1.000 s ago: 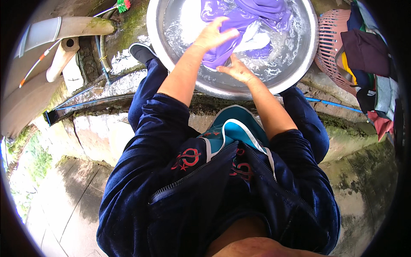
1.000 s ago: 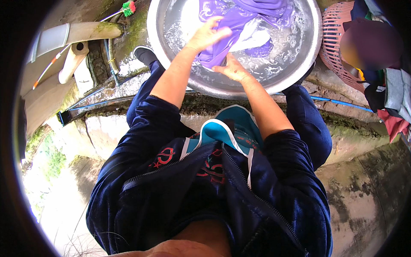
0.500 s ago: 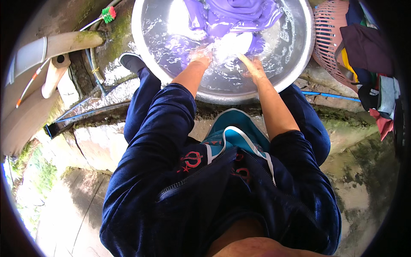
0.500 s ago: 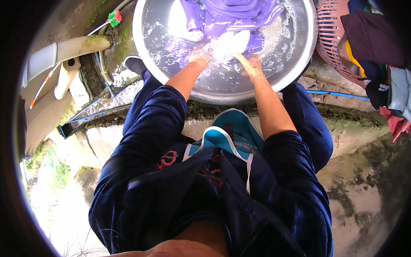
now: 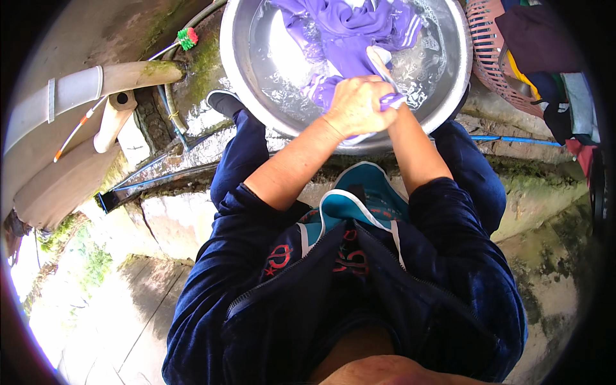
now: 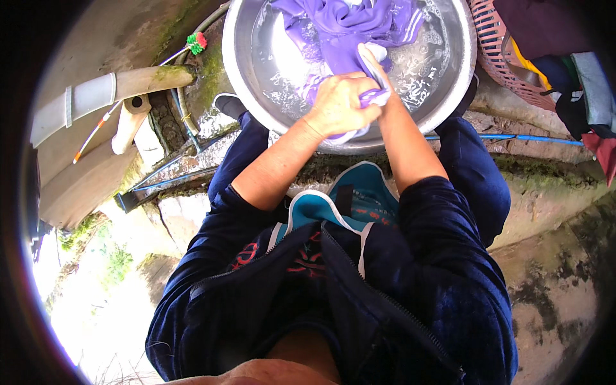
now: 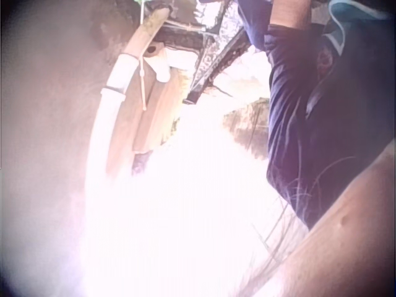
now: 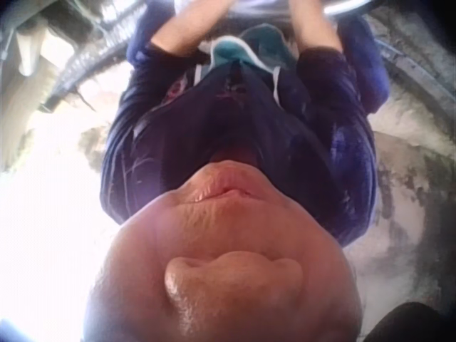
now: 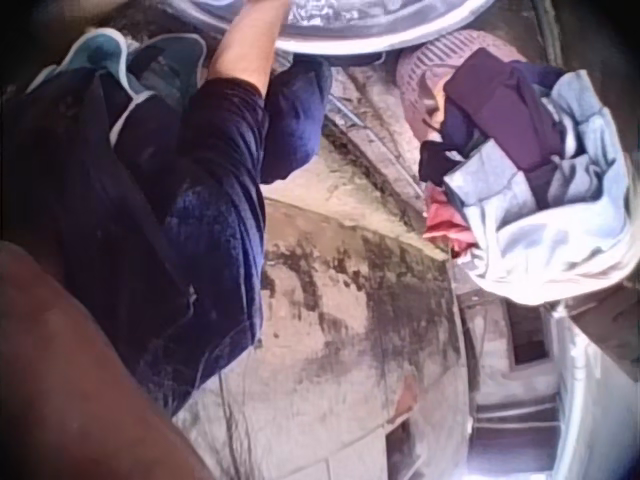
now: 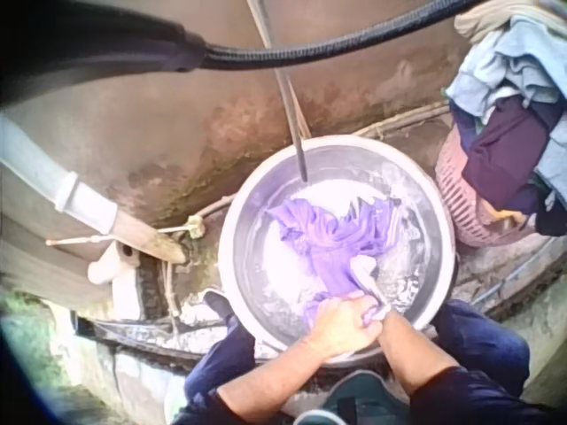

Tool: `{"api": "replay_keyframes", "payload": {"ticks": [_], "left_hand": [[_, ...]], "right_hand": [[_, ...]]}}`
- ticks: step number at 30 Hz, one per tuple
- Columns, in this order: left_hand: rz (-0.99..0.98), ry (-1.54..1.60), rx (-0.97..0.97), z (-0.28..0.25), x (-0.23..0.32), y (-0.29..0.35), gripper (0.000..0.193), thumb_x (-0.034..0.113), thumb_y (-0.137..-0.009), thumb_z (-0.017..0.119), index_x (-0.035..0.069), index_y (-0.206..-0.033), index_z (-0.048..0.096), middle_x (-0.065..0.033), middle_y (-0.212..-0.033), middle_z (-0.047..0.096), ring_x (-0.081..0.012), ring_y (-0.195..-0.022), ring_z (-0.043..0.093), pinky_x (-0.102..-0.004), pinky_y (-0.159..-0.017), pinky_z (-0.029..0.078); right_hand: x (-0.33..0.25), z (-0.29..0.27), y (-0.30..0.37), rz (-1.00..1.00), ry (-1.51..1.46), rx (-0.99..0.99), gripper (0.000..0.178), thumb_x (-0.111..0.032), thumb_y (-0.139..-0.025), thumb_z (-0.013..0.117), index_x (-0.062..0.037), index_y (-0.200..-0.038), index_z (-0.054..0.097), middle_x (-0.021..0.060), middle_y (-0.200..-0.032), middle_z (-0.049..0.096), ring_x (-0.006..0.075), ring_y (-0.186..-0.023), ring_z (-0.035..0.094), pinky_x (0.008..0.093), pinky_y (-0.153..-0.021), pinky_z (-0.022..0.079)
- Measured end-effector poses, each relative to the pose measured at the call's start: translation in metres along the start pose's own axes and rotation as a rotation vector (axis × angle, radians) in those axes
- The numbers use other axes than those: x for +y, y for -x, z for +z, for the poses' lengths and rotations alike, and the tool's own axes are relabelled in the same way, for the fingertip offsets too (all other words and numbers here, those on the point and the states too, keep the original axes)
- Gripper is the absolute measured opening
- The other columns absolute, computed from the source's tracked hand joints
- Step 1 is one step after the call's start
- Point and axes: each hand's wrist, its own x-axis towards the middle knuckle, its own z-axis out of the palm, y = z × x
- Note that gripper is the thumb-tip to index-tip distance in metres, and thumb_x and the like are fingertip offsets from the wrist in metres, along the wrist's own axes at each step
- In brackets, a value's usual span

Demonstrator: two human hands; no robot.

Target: The person washes a purple garment by hand in a metal basin filled with water. They repeatedly submerge, agitate, and wring the cloth, then lift and squeeze it to remove excess water.

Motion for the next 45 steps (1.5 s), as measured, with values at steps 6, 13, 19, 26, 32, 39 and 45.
{"api": "replay_keyframes", "payload": {"ticks": [6, 13, 19, 26, 32, 39, 45], "left_hand": [[0.092, -0.055, 0.475, 0.018, -0.021, -0.015, 0.023, 0.026, -0.072, 0.073, 0.006, -0.084, 0.069, -0.0128, -0.078, 0.067, -0.0289, -0.07, 0.068, -0.0348, -0.062, 0.055], [-0.638, 0.143, 0.515, 0.028, -0.121, -0.008, 0.032, 0.03, -0.082, 0.065, 0.0, -0.093, 0.067, -0.0182, -0.081, 0.069, -0.0345, -0.078, 0.067, -0.0409, -0.073, 0.052], [-0.787, -0.076, 0.162, 0.036, -0.18, 0.033, 0.042, 0.04, -0.088, 0.055, 0.003, -0.104, 0.066, -0.0274, -0.097, 0.065, -0.0432, -0.091, 0.062, -0.0461, -0.084, 0.049], [-0.628, 0.46, 0.236, -0.002, -0.192, 0.009, 0.048, 0.029, -0.075, 0.076, 0.004, -0.113, 0.062, -0.025, -0.111, 0.061, -0.0358, -0.11, 0.058, -0.042, -0.094, 0.047], [-0.648, -0.306, -0.478, 0.057, -0.155, -0.02, 0.099, 0.067, -0.067, 0.069, 0.032, -0.149, 0.026, -0.0186, -0.155, 0.018, -0.0443, -0.136, 0.031, -0.0515, -0.11, 0.03], [-0.77, -0.433, -0.573, 0.105, -0.238, -0.011, 0.073, 0.046, -0.086, 0.057, 0.029, -0.15, 0.025, -0.015, -0.152, 0.03, -0.033, -0.138, 0.033, -0.0482, -0.111, 0.03], [-0.673, -0.484, -0.341, 0.068, -0.246, -0.008, 0.053, 0.029, -0.084, 0.058, 0.008, -0.132, 0.053, -0.0179, -0.126, 0.059, -0.0268, -0.113, 0.059, -0.0384, -0.095, 0.047]], "right_hand": [[0.005, -0.004, -0.012, 0.038, -0.243, -0.31, 0.036, -0.033, -0.097, 0.048, -0.0073, -0.122, 0.056, 0.0095, -0.113, 0.063, 0.0198, -0.1, 0.063, 0.0329, -0.086, 0.054], [0.01, 0.01, -0.011, 0.014, -0.097, 0.14, 0.029, -0.028, -0.093, 0.056, -0.0016, -0.104, 0.063, 0.0056, -0.086, 0.067, 0.0183, -0.074, 0.065, 0.0324, -0.067, 0.056], [0.017, 0.013, 0.0, -0.019, 0.536, 0.191, 0.037, -0.023, -0.081, 0.074, 0.0004, -0.108, 0.063, 0.0053, -0.092, 0.066, 0.0136, -0.082, 0.063, 0.0268, -0.073, 0.051], [0.04, -0.014, -0.008, 0.067, 0.924, -0.153, 0.059, -0.035, -0.074, 0.077, 0.0027, -0.117, 0.06, 0.0132, -0.108, 0.066, 0.0206, -0.098, 0.062, 0.0317, -0.087, 0.047], [0.048, -0.04, -0.007, 0.33, 0.733, -0.233, 0.064, -0.035, -0.078, 0.076, 0.004, -0.123, 0.054, 0.0147, -0.114, 0.063, 0.0212, -0.108, 0.059, 0.0333, -0.092, 0.047], [0.012, -0.078, -0.027, 0.193, 0.575, 0.384, 0.068, -0.042, -0.085, 0.069, 0.0094, -0.124, 0.047, 0.0217, -0.122, 0.054, 0.0275, -0.106, 0.059, 0.0356, -0.089, 0.055], [0.036, -0.089, -0.047, 0.057, 0.236, 0.414, 0.051, -0.03, -0.095, 0.059, 0.0059, -0.128, 0.044, 0.0177, -0.122, 0.053, 0.025, -0.109, 0.056, 0.0359, -0.091, 0.052]]}}
